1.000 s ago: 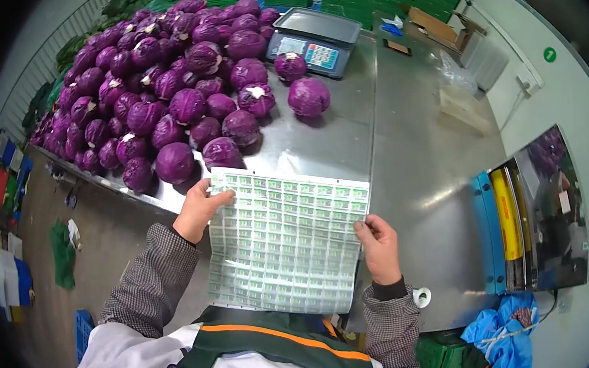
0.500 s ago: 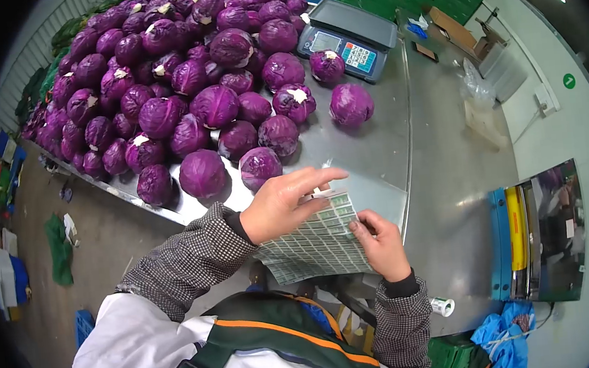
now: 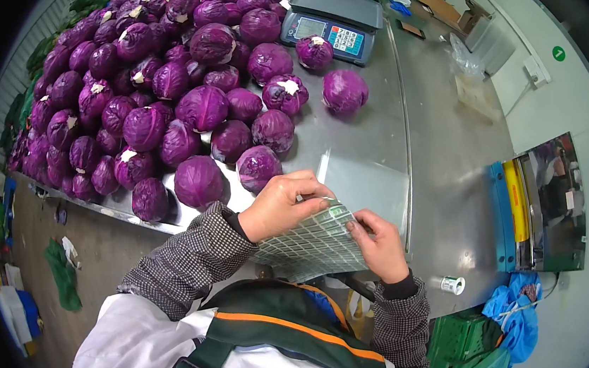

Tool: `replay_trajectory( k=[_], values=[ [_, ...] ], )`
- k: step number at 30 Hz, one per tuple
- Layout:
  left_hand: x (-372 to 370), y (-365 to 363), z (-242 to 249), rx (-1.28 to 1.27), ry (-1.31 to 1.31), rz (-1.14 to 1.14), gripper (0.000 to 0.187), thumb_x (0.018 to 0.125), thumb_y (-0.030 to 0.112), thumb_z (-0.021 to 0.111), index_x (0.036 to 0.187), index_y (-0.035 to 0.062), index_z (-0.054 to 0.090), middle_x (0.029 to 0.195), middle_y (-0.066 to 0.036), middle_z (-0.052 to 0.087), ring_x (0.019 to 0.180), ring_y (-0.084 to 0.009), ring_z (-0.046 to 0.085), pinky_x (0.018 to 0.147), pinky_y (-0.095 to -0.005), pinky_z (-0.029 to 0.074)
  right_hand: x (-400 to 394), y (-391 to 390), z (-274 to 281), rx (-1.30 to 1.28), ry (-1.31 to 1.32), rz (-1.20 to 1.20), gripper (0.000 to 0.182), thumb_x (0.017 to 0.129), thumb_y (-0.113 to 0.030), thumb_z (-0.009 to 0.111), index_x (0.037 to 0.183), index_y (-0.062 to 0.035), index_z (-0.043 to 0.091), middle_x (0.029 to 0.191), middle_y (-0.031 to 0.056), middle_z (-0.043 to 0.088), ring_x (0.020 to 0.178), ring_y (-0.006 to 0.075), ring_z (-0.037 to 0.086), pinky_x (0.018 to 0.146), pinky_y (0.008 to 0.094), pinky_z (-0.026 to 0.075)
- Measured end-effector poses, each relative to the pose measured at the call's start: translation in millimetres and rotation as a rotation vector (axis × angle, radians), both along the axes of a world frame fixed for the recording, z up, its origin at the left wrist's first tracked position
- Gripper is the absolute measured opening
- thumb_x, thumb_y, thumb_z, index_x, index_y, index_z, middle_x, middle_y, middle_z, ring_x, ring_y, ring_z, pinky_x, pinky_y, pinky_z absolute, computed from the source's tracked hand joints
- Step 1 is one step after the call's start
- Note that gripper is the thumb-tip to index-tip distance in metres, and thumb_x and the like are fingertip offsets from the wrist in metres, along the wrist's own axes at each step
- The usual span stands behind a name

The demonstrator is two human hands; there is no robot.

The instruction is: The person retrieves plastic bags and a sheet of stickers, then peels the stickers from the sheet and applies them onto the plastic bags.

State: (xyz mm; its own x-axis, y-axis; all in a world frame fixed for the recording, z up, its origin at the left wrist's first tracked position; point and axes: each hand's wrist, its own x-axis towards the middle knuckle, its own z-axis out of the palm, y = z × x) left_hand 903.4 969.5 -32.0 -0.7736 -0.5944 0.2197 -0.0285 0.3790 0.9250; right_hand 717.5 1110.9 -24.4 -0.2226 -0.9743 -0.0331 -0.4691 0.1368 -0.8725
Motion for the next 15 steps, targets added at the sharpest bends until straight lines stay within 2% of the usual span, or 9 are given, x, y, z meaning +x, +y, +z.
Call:
replay_trajectory(
  k=[6, 11, 14, 15],
  values=[
    [2, 3, -20, 0.270, 0.021, -0.017, 0.012, 0.089, 0.012, 0.069, 0.094, 0.0013, 0.070, 0.082, -0.001, 0.058, 0.075, -0.0085, 0.054, 0.067, -0.0256, 0.044, 4, 3, -18, 0.004, -0.008, -0.028, 0.016, 0.092, -0.015, 0.062, 0.097, -0.0002, 0.062, 0.077, 0.0141, 0.063, 0.064, 0.0232, 0.059, 0.062, 0.0327, 0.046],
    [-8, 5, -28, 0.171, -0.114, -0.002, 0.013, 0.089, 0.013, 0.069, 0.087, 0.0000, 0.067, 0.078, -0.003, 0.056, 0.071, -0.0102, 0.052, 0.065, -0.0276, 0.044, 0, 8, -27, 0.090, -0.095, -0.079, 0.018, 0.092, -0.016, 0.062, 0.098, 0.0007, 0.062, 0.075, 0.0130, 0.062, 0.066, 0.0215, 0.061, 0.063, 0.0334, 0.047],
    [-15, 3, -32, 0.022, -0.170, 0.013, 0.017, 0.088, 0.015, 0.071, 0.083, -0.0008, 0.065, 0.075, -0.006, 0.055, 0.069, -0.0139, 0.053, 0.063, -0.0298, 0.043, -11, 9, -32, 0.168, -0.182, -0.073, 0.019, 0.090, -0.015, 0.064, 0.102, -0.0001, 0.064, 0.080, 0.0106, 0.065, 0.075, 0.0195, 0.062, 0.069, 0.0325, 0.048],
    [-18, 3, -33, -0.042, -0.184, 0.016, 0.019, 0.087, 0.016, 0.071, 0.082, -0.0011, 0.064, 0.074, -0.007, 0.054, 0.068, -0.0154, 0.053, 0.063, -0.0305, 0.043, -15, 6, -31, 0.083, -0.150, -0.069, 0.020, 0.089, -0.014, 0.065, 0.104, -0.0007, 0.065, 0.083, 0.0098, 0.065, 0.078, 0.0186, 0.062, 0.071, 0.0318, 0.047]
  ],
)
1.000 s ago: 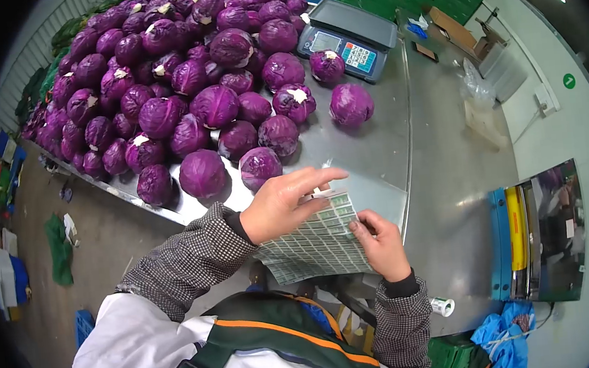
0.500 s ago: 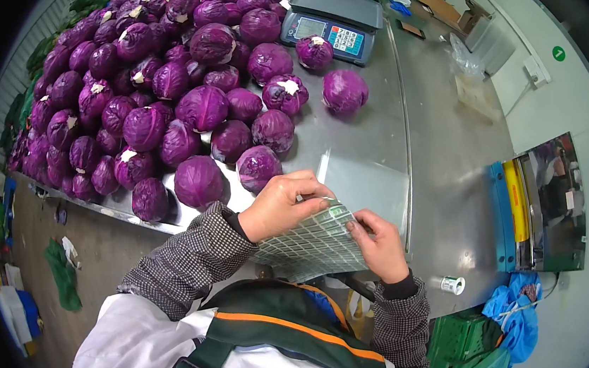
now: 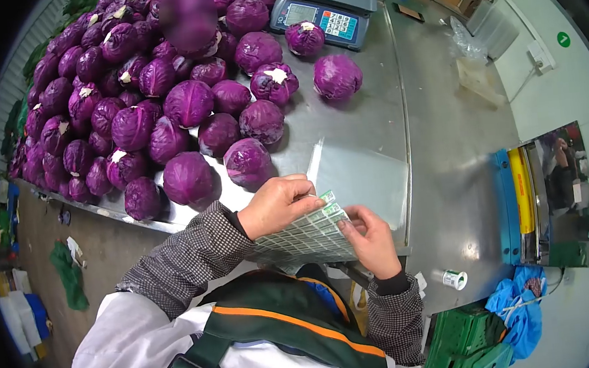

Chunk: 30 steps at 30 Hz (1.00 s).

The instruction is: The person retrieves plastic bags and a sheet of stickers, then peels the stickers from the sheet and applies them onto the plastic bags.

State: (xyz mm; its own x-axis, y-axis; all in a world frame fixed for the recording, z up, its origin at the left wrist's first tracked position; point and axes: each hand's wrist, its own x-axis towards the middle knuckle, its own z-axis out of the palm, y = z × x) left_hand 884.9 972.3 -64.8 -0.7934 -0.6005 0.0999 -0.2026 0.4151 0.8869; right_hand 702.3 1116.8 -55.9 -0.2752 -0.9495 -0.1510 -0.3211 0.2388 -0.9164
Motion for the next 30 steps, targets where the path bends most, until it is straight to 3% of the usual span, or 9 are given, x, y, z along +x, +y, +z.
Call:
replay_trajectory(
  k=[5, 11, 15, 18, 21, 22, 25, 27, 30],
  values=[
    [-24, 0, 14, -0.083, -0.037, -0.017, 0.021, 0.085, 0.018, 0.073, 0.081, -0.0007, 0.063, 0.075, -0.009, 0.056, 0.067, -0.0217, 0.056, 0.061, -0.0334, 0.044, -30, -28, 14, -0.195, -0.030, 0.082, 0.030, 0.084, -0.013, 0.070, 0.112, -0.0036, 0.066, 0.091, 0.0065, 0.066, 0.088, 0.0153, 0.061, 0.076, 0.0293, 0.046],
    [-52, 0, 13, -0.056, -0.149, -0.028, 0.023, 0.086, 0.024, 0.070, 0.086, 0.0016, 0.066, 0.078, -0.011, 0.059, 0.072, -0.0285, 0.059, 0.064, -0.0383, 0.046, -60, -40, 5, -0.084, -0.067, 0.167, 0.020, 0.080, -0.007, 0.071, 0.099, -0.0025, 0.066, 0.086, 0.0046, 0.064, 0.082, 0.0179, 0.061, 0.072, 0.0301, 0.045],
    [-57, 1, 0, 0.119, -0.163, 0.008, 0.029, 0.092, 0.029, 0.063, 0.091, 0.0010, 0.067, 0.080, -0.016, 0.062, 0.075, -0.0310, 0.061, 0.068, -0.0387, 0.048, -55, -43, 1, -0.422, 0.451, 0.203, 0.015, 0.074, -0.002, 0.069, 0.083, -0.0046, 0.058, 0.079, 0.0064, 0.057, 0.077, 0.0266, 0.057, 0.067, 0.0348, 0.045],
    [-58, -5, -14, 0.227, -0.278, 0.039, 0.033, 0.095, 0.032, 0.059, 0.094, -0.0003, 0.067, 0.078, -0.019, 0.064, 0.072, -0.0310, 0.062, 0.069, -0.0375, 0.049, -41, -35, 6, -0.461, 0.868, 0.300, 0.013, 0.076, -0.003, 0.068, 0.083, -0.0050, 0.057, 0.083, 0.0082, 0.057, 0.080, 0.0268, 0.056, 0.069, 0.0383, 0.045],
    [-57, -22, -15, 0.272, -0.368, 0.054, 0.031, 0.095, 0.030, 0.059, 0.096, 0.0004, 0.069, 0.079, -0.020, 0.066, 0.071, -0.0327, 0.063, 0.069, -0.0383, 0.050, -40, -33, -2, -0.464, 0.620, 0.170, 0.013, 0.076, -0.002, 0.067, 0.087, -0.0031, 0.060, 0.084, 0.0092, 0.058, 0.081, 0.0267, 0.057, 0.070, 0.0387, 0.046],
    [-54, -33, -21, 0.117, -0.383, 0.026, 0.026, 0.095, 0.025, 0.061, 0.097, -0.0001, 0.069, 0.069, -0.014, 0.064, 0.060, -0.0185, 0.058, 0.061, -0.0337, 0.049, -40, -32, -5, -0.453, 0.516, 0.099, 0.014, 0.076, 0.000, 0.067, 0.088, -0.0024, 0.061, 0.083, 0.0093, 0.058, 0.080, 0.0267, 0.058, 0.070, 0.0382, 0.047],
    [-50, -79, -4, -0.118, -0.478, -0.016, 0.023, 0.091, 0.023, 0.064, 0.090, 0.0003, 0.070, 0.073, -0.017, 0.066, 0.064, -0.0285, 0.064, 0.062, -0.0378, 0.051, -85, -21, -30, -0.051, -0.324, -0.445, 0.006, 0.092, -0.006, 0.063, 0.095, -0.0006, 0.062, 0.087, 0.0006, 0.063, 0.075, 0.0075, 0.056, 0.066, 0.0237, 0.046],
    [-50, -105, -5, -0.313, -0.543, -0.066, 0.022, 0.086, 0.022, 0.066, 0.081, 0.0014, 0.071, 0.075, -0.018, 0.067, 0.070, -0.0352, 0.065, 0.064, -0.0422, 0.052, -121, -13, -66, -0.053, -0.396, -0.613, 0.008, 0.094, -0.008, 0.062, 0.095, 0.0000, 0.063, 0.086, 0.0009, 0.064, 0.070, 0.0055, 0.055, 0.062, 0.0220, 0.045],
    [-67, -117, -3, -0.565, -0.873, -0.147, 0.013, 0.081, 0.018, 0.067, 0.088, 0.0079, 0.072, 0.081, -0.014, 0.068, 0.074, -0.0303, 0.066, 0.066, -0.0418, 0.052, -144, -21, -97, 0.110, -0.356, -0.628, 0.013, 0.092, -0.010, 0.064, 0.096, 0.0015, 0.063, 0.079, 0.0016, 0.064, 0.068, 0.0069, 0.055, 0.060, 0.0246, 0.045]
  ],
)
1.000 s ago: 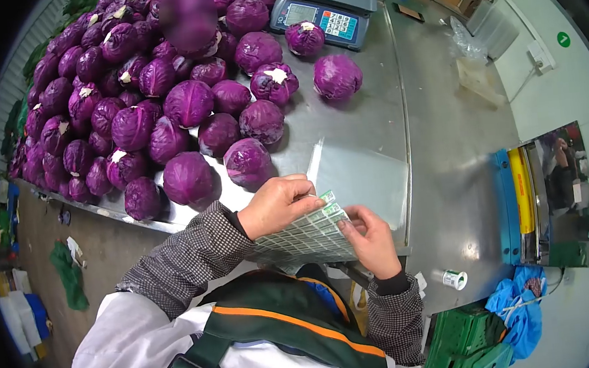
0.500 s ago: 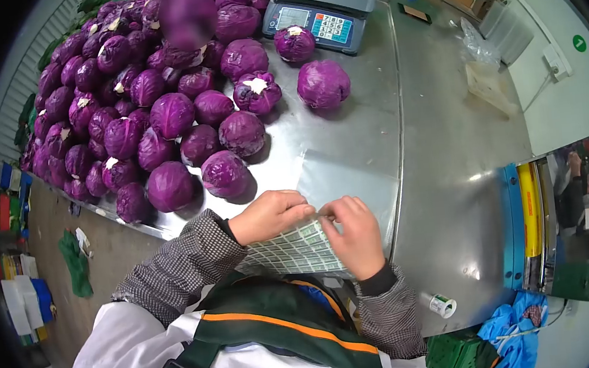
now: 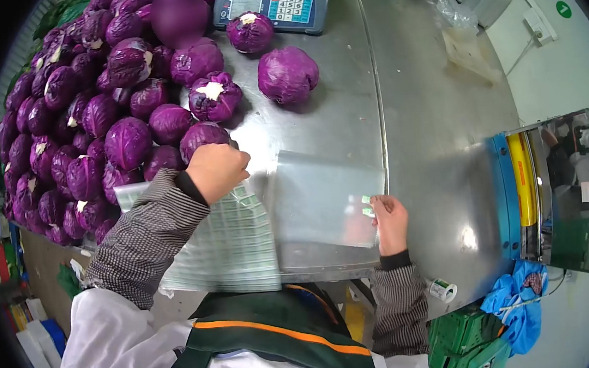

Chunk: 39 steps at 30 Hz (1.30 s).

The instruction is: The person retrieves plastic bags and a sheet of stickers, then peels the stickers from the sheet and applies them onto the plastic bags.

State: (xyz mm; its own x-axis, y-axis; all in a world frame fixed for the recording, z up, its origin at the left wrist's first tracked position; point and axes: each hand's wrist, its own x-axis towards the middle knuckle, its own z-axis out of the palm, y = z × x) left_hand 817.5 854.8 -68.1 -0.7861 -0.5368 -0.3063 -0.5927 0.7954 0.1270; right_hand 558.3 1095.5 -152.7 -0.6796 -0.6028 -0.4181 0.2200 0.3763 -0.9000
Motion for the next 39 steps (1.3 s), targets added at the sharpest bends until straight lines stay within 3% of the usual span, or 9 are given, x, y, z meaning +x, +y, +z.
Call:
replay_trajectory(
  k=[4, 7, 10, 13, 16, 20, 26, 32, 39],
  values=[
    [-29, 21, -20, -0.296, 0.026, -0.215, 0.034, 0.075, 0.012, 0.064, 0.108, 0.0134, 0.069, 0.112, -0.012, 0.060, 0.099, -0.0259, 0.060, 0.074, -0.0366, 0.051, -6, -26, -60, 0.177, 0.459, 0.142, 0.023, 0.087, -0.019, 0.071, 0.090, 0.0014, 0.061, 0.077, 0.0109, 0.067, 0.070, 0.0228, 0.064, 0.062, 0.0351, 0.050],
    [-51, 57, -66, 0.149, 0.380, -0.406, 0.040, 0.077, 0.011, 0.065, 0.117, 0.0073, 0.059, 0.105, -0.012, 0.055, 0.098, -0.0297, 0.059, 0.084, -0.0380, 0.053, 15, -42, -30, 0.511, 0.846, 0.291, 0.034, 0.083, -0.029, 0.074, 0.088, -0.0004, 0.054, 0.082, 0.0212, 0.067, 0.079, 0.0422, 0.064, 0.068, 0.0444, 0.051],
    [-61, 82, -101, 0.266, 0.418, -0.379, 0.030, 0.079, 0.016, 0.070, 0.105, 0.0060, 0.059, 0.101, -0.011, 0.053, 0.096, -0.0286, 0.059, 0.082, -0.0387, 0.053, 10, -38, -17, 0.620, 1.020, 0.260, 0.033, 0.085, -0.022, 0.073, 0.100, 0.0003, 0.053, 0.071, 0.0136, 0.066, 0.064, 0.0326, 0.064, 0.063, 0.0389, 0.051],
    [-68, 74, -131, 0.427, 0.438, -0.360, 0.029, 0.080, 0.016, 0.070, 0.104, 0.0056, 0.059, 0.102, -0.012, 0.053, 0.096, -0.0291, 0.059, 0.083, -0.0390, 0.053, -12, -11, 4, 0.015, 0.229, -0.011, 0.029, 0.089, -0.012, 0.068, 0.110, -0.0009, 0.052, 0.074, 0.0041, 0.062, 0.062, 0.0160, 0.058, 0.059, 0.0296, 0.048],
    [-74, 60, -125, 0.478, 0.305, -0.327, 0.029, 0.082, 0.015, 0.069, 0.107, 0.0060, 0.059, 0.102, -0.013, 0.053, 0.098, -0.0290, 0.058, 0.084, -0.0389, 0.052, -12, 15, 52, -0.309, -0.102, -0.189, 0.027, 0.092, -0.008, 0.066, 0.116, -0.0045, 0.053, 0.081, -0.0026, 0.058, 0.066, 0.0049, 0.052, 0.057, 0.0218, 0.045],
    [-70, 59, -119, 0.481, 0.495, -0.503, 0.023, 0.084, 0.017, 0.069, 0.102, 0.0053, 0.060, 0.101, -0.012, 0.052, 0.093, -0.0286, 0.059, 0.083, -0.0386, 0.052, -3, 29, 58, -0.365, -0.147, -0.201, 0.023, 0.094, -0.006, 0.061, 0.115, -0.0045, 0.054, 0.088, -0.0009, 0.058, 0.074, 0.0055, 0.053, 0.061, 0.0224, 0.045],
    [-84, 51, -106, 0.669, 0.183, -0.342, 0.022, 0.084, 0.017, 0.068, 0.102, 0.0060, 0.061, 0.099, -0.011, 0.050, 0.100, -0.0277, 0.056, 0.088, -0.0382, 0.049, 9, 33, 56, -0.375, -0.154, -0.227, 0.021, 0.094, -0.004, 0.058, 0.114, -0.0039, 0.055, 0.091, -0.0001, 0.055, 0.075, 0.0060, 0.051, 0.062, 0.0218, 0.045],
    [-73, 57, -128, 0.599, 0.402, -0.447, 0.017, 0.085, 0.014, 0.066, 0.098, 0.0044, 0.062, 0.101, -0.012, 0.052, 0.101, -0.0294, 0.056, 0.090, -0.0389, 0.048, 12, 39, 56, -0.419, -0.140, -0.209, 0.021, 0.095, -0.007, 0.060, 0.114, -0.0045, 0.055, 0.086, -0.0020, 0.056, 0.076, 0.0064, 0.053, 0.061, 0.0234, 0.044],
    [-93, 47, -102, 0.664, 0.375, -0.376, 0.015, 0.087, 0.015, 0.064, 0.098, 0.0045, 0.064, 0.091, -0.013, 0.059, 0.085, -0.0281, 0.061, 0.080, -0.0379, 0.050, 15, 47, 61, -0.429, -0.100, -0.223, 0.022, 0.093, -0.002, 0.059, 0.114, -0.0025, 0.055, 0.089, 0.0009, 0.058, 0.075, 0.0062, 0.053, 0.061, 0.0214, 0.045]
  ],
)
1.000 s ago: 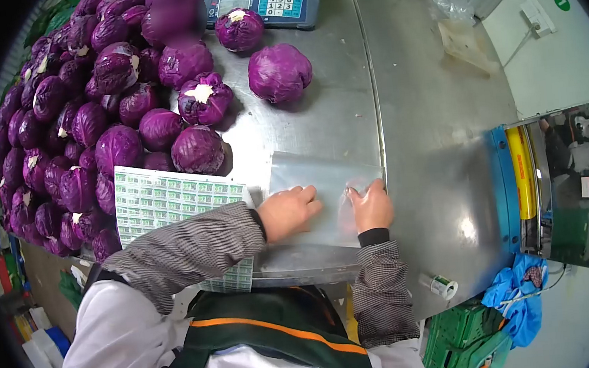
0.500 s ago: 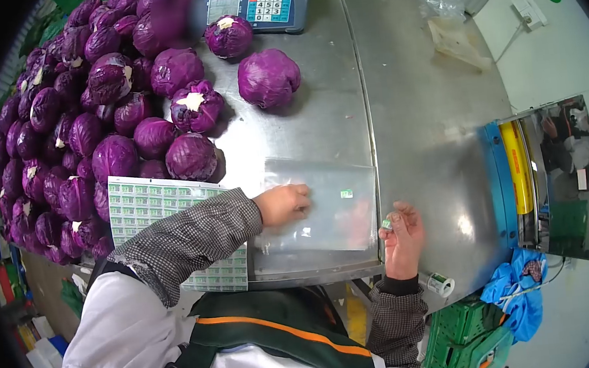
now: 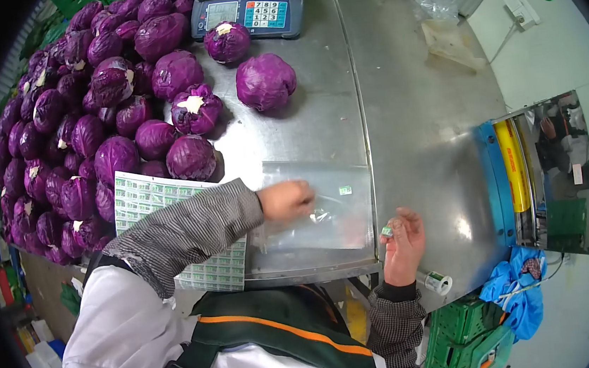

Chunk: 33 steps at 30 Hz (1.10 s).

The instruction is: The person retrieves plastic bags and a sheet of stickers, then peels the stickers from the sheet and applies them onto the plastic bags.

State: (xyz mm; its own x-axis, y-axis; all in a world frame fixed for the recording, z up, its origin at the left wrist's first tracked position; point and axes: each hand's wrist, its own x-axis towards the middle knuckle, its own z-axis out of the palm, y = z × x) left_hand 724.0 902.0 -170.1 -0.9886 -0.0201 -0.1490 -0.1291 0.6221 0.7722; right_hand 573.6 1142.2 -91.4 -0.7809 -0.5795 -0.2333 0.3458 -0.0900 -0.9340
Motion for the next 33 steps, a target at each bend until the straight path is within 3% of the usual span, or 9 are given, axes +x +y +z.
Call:
replay_trajectory(
  k=[3, 5, 7, 11, 12, 15, 20, 25, 33],
  values=[
    [-27, -62, 48, 0.228, -0.018, 0.336, 0.016, 0.087, 0.018, 0.065, 0.098, 0.0059, 0.067, 0.080, -0.007, 0.064, 0.075, -0.0168, 0.063, 0.070, -0.0321, 0.051, 4, -4, -13, 0.129, 0.040, 0.071, 0.023, 0.092, -0.001, 0.060, 0.114, -0.0010, 0.054, 0.085, 0.0008, 0.058, 0.073, 0.0065, 0.052, 0.061, 0.0215, 0.044],
    [-33, -114, 52, 0.674, 0.342, 0.797, 0.021, 0.092, 0.024, 0.064, 0.101, 0.0049, 0.066, 0.080, -0.003, 0.063, 0.068, -0.0113, 0.058, 0.066, -0.0282, 0.049, 3, -13, -31, 0.222, 0.093, 0.123, 0.024, 0.092, 0.000, 0.061, 0.115, -0.0002, 0.054, 0.084, 0.0009, 0.059, 0.072, 0.0067, 0.052, 0.062, 0.0215, 0.044],
    [-30, -108, 76, 0.621, 0.917, 1.457, 0.021, 0.098, 0.023, 0.054, 0.106, 0.0043, 0.059, 0.079, -0.003, 0.058, 0.070, -0.0101, 0.055, 0.063, -0.0246, 0.045, -4, -24, -57, 0.281, 0.172, 0.167, 0.025, 0.091, 0.000, 0.061, 0.115, 0.0004, 0.054, 0.083, 0.0015, 0.060, 0.071, 0.0069, 0.052, 0.062, 0.0214, 0.044],
    [22, 0, -3, 0.228, 0.345, 0.823, 0.022, 0.091, 0.017, 0.064, 0.107, 0.0034, 0.057, 0.082, -0.004, 0.052, 0.078, -0.0186, 0.054, 0.078, -0.0319, 0.047, -9, -51, -90, 0.503, 0.463, 0.281, 0.030, 0.087, 0.002, 0.063, 0.116, -0.0019, 0.055, 0.081, 0.0068, 0.061, 0.069, 0.0146, 0.056, 0.068, 0.0269, 0.048],
    [38, 16, 16, -0.126, 0.339, 0.346, 0.036, 0.081, 0.021, 0.072, 0.109, 0.0056, 0.057, 0.091, -0.014, 0.051, 0.089, -0.0299, 0.056, 0.082, -0.0398, 0.048, -15, -54, -115, 0.531, 0.647, 0.331, 0.032, 0.085, -0.002, 0.066, 0.115, -0.0033, 0.057, 0.085, 0.0127, 0.061, 0.077, 0.0249, 0.060, 0.075, 0.0341, 0.050],
    [52, 37, -12, -0.271, 0.080, 0.083, 0.046, 0.078, 0.023, 0.072, 0.116, 0.0059, 0.055, 0.107, -0.015, 0.051, 0.102, -0.0336, 0.055, 0.088, -0.0428, 0.048, -13, -66, -94, 0.796, 1.417, 0.422, 0.033, 0.084, -0.010, 0.070, 0.115, -0.0039, 0.058, 0.095, 0.0160, 0.060, 0.086, 0.0314, 0.060, 0.078, 0.0399, 0.050],
    [31, 20, -15, -0.076, -0.002, 0.138, 0.022, 0.080, 0.022, 0.071, 0.097, 0.0070, 0.069, 0.090, -0.011, 0.061, 0.085, -0.0284, 0.064, 0.075, -0.0391, 0.053, -7, -50, -25, 0.697, 0.868, 0.100, 0.023, 0.086, -0.009, 0.068, 0.107, -0.0033, 0.061, 0.091, 0.0102, 0.053, 0.074, 0.0212, 0.056, 0.066, 0.0342, 0.048],
    [-18, -43, 45, 0.214, -0.203, 0.194, 0.025, 0.088, 0.029, 0.070, 0.090, 0.0043, 0.072, 0.072, -0.010, 0.068, 0.063, -0.0168, 0.061, 0.065, -0.0344, 0.051, 28, -37, -1, 0.466, 0.920, 0.005, 0.017, 0.086, 0.000, 0.063, 0.103, 0.0002, 0.060, 0.082, 0.0055, 0.048, 0.063, 0.0147, 0.049, 0.058, 0.0275, 0.043],
    [16, 5, -17, -0.120, -0.105, -0.060, 0.020, 0.088, 0.023, 0.063, 0.099, 0.0064, 0.065, 0.099, -0.011, 0.064, 0.089, -0.0322, 0.063, 0.080, -0.0413, 0.051, 49, -31, -31, 0.309, 0.463, 0.002, 0.012, 0.096, -0.002, 0.056, 0.106, 0.0019, 0.058, 0.086, 0.0000, 0.055, 0.072, 0.0053, 0.050, 0.065, 0.0202, 0.043]
  ],
)
